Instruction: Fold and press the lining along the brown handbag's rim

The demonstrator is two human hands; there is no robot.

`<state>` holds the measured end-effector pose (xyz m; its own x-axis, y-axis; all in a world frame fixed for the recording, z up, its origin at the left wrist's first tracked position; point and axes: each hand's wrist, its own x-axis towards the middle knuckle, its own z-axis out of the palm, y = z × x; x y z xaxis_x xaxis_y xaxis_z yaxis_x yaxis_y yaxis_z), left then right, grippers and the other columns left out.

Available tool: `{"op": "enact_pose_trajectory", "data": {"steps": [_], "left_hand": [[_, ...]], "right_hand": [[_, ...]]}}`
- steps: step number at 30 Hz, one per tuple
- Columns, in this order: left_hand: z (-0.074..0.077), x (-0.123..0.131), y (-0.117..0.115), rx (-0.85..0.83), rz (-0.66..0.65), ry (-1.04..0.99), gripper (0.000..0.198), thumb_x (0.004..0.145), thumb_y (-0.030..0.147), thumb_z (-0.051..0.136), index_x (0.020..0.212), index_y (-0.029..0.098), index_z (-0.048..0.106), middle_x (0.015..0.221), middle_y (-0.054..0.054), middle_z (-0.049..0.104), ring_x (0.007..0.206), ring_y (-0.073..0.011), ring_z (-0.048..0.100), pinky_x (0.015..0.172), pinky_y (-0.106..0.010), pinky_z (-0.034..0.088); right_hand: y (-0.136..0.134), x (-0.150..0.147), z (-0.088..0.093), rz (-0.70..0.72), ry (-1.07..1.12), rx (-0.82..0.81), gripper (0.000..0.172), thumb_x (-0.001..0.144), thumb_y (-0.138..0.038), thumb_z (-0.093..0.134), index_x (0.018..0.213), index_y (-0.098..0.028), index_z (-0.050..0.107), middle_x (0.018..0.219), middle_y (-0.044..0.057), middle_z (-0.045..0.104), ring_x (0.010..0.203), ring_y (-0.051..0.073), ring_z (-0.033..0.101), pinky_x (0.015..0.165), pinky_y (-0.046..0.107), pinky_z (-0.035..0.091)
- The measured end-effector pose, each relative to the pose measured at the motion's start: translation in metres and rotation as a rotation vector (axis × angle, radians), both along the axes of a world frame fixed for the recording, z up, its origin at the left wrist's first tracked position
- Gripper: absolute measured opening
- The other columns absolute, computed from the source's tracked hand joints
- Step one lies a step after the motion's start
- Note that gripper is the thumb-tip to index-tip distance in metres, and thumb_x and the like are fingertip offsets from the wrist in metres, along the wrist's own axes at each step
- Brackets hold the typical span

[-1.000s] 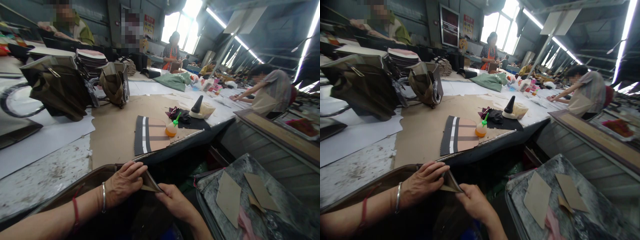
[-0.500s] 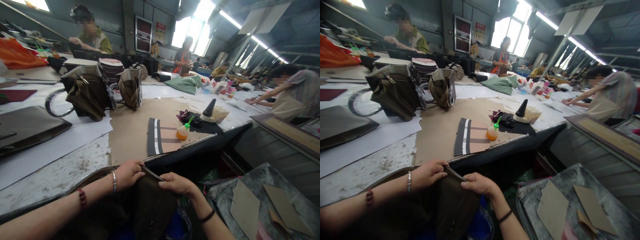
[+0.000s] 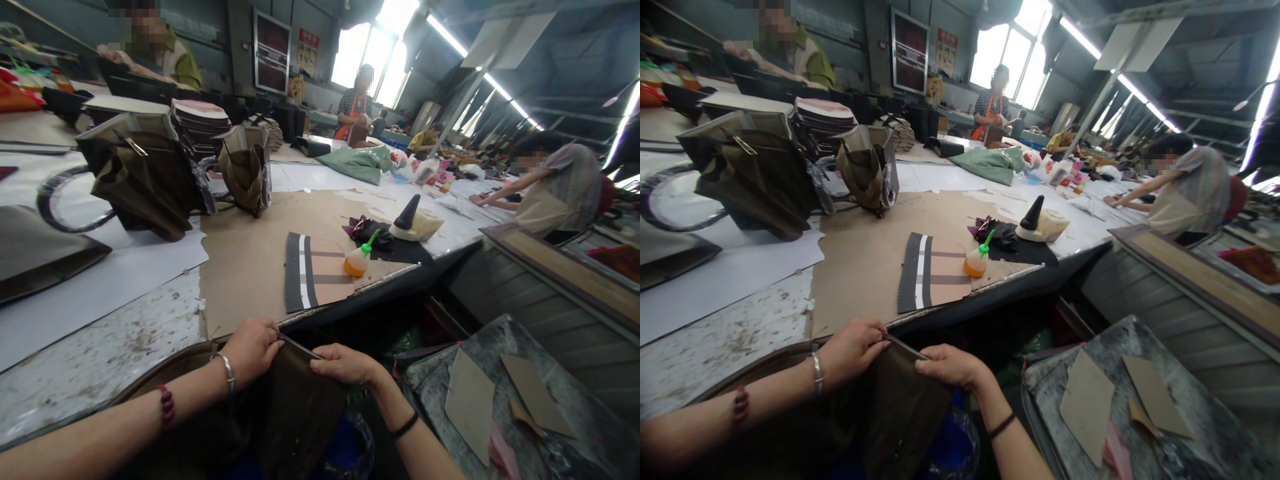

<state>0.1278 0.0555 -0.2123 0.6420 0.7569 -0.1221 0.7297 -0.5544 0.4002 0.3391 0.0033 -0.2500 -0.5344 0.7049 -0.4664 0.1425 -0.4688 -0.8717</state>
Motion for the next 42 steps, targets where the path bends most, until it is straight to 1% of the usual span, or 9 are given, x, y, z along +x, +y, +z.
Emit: {"op": "enact_pose_trajectory", "data": {"steps": [5, 8, 10, 13, 15, 17, 23, 32, 42], "left_hand": [[-0.002, -0.001, 0.0, 0.025, -0.002, -0.024, 0.026, 0.081, 0.021, 0.043, 0.07, 0.015, 0.065, 0.082, -0.007, 0.063, 0.081, -0.0199, 0.056, 0.077, -0.032, 0.041], [-0.003, -0.006, -0.001, 0.023, -0.039, -0.098, 0.025, 0.081, 0.021, 0.042, 0.074, 0.016, 0.065, 0.086, -0.006, 0.063, 0.083, -0.0204, 0.056, 0.078, -0.034, 0.041], [-0.004, -0.012, -0.003, 0.029, -0.088, -0.174, 0.024, 0.081, 0.021, 0.041, 0.076, 0.017, 0.065, 0.096, -0.007, 0.061, 0.09, -0.021, 0.054, 0.082, -0.034, 0.041], [-0.007, -0.019, -0.007, 0.068, -0.165, -0.252, 0.026, 0.082, 0.023, 0.04, 0.073, 0.018, 0.064, 0.11, -0.009, 0.055, 0.1, -0.0233, 0.05, 0.086, -0.036, 0.038], [-0.01, -0.021, -0.009, 0.08, -0.163, -0.275, 0.027, 0.082, 0.024, 0.039, 0.073, 0.018, 0.063, 0.11, -0.009, 0.055, 0.1, -0.0238, 0.05, 0.085, -0.038, 0.038], [-0.011, -0.019, -0.009, 0.07, -0.108, -0.295, 0.028, 0.083, 0.025, 0.038, 0.072, 0.018, 0.063, 0.104, -0.009, 0.057, 0.096, -0.0226, 0.052, 0.084, -0.037, 0.039], [-0.012, -0.007, -0.009, 0.053, 0.025, -0.289, 0.028, 0.081, 0.021, 0.041, 0.06, 0.016, 0.058, 0.089, -0.007, 0.061, 0.084, -0.0201, 0.054, 0.079, -0.036, 0.04], [-0.015, -0.006, -0.01, 0.096, 0.051, -0.236, 0.026, 0.079, 0.018, 0.044, 0.059, 0.016, 0.059, 0.083, -0.006, 0.06, 0.081, -0.0196, 0.053, 0.076, -0.034, 0.039], [-0.018, -0.004, -0.012, 0.137, 0.074, -0.221, 0.025, 0.079, 0.017, 0.046, 0.058, 0.016, 0.059, 0.08, -0.005, 0.06, 0.08, -0.0187, 0.053, 0.076, -0.033, 0.039]], "right_hand": [[-0.008, -0.005, 0.004, -0.066, -0.132, 0.169, 0.029, 0.072, -0.038, 0.059, 0.086, -0.013, 0.057, 0.07, -0.002, 0.05, 0.06, 0.009, 0.044, 0.056, 0.019, 0.035], [-0.013, -0.01, 0.008, -0.113, -0.273, 0.343, 0.019, 0.075, -0.032, 0.055, 0.084, -0.015, 0.057, 0.07, -0.003, 0.05, 0.064, 0.01, 0.045, 0.058, 0.019, 0.034], [-0.014, -0.013, 0.009, -0.099, -0.387, 0.458, 0.017, 0.08, -0.032, 0.048, 0.078, -0.016, 0.055, 0.065, -0.004, 0.047, 0.061, 0.009, 0.043, 0.055, 0.018, 0.031], [-0.013, -0.014, 0.01, -0.047, -0.536, 0.526, 0.02, 0.083, -0.031, 0.043, 0.07, -0.017, 0.049, 0.06, -0.004, 0.042, 0.057, 0.009, 0.04, 0.051, 0.019, 0.028], [-0.012, -0.014, 0.01, -0.016, -0.616, 0.555, 0.019, 0.082, -0.031, 0.043, 0.068, -0.018, 0.046, 0.06, -0.005, 0.043, 0.058, 0.009, 0.041, 0.052, 0.019, 0.028], [-0.011, -0.014, 0.01, 0.0, -0.657, 0.584, 0.019, 0.083, -0.031, 0.042, 0.069, -0.018, 0.044, 0.061, -0.005, 0.044, 0.059, 0.009, 0.043, 0.053, 0.019, 0.028], [-0.012, -0.013, 0.008, 0.019, -0.593, 0.576, 0.023, 0.084, -0.034, 0.039, 0.067, -0.018, 0.041, 0.06, -0.005, 0.042, 0.057, 0.008, 0.041, 0.051, 0.018, 0.028], [-0.01, -0.008, -0.007, 0.009, -0.444, 0.51, 0.026, 0.085, -0.038, 0.038, 0.069, -0.018, 0.041, 0.061, -0.004, 0.04, 0.058, 0.009, 0.037, 0.05, 0.018, 0.028], [-0.008, -0.007, -0.01, 0.018, -0.352, 0.474, 0.03, 0.084, -0.04, 0.039, 0.066, -0.017, 0.039, 0.06, -0.004, 0.035, 0.056, 0.008, 0.034, 0.049, 0.018, 0.028]]}}
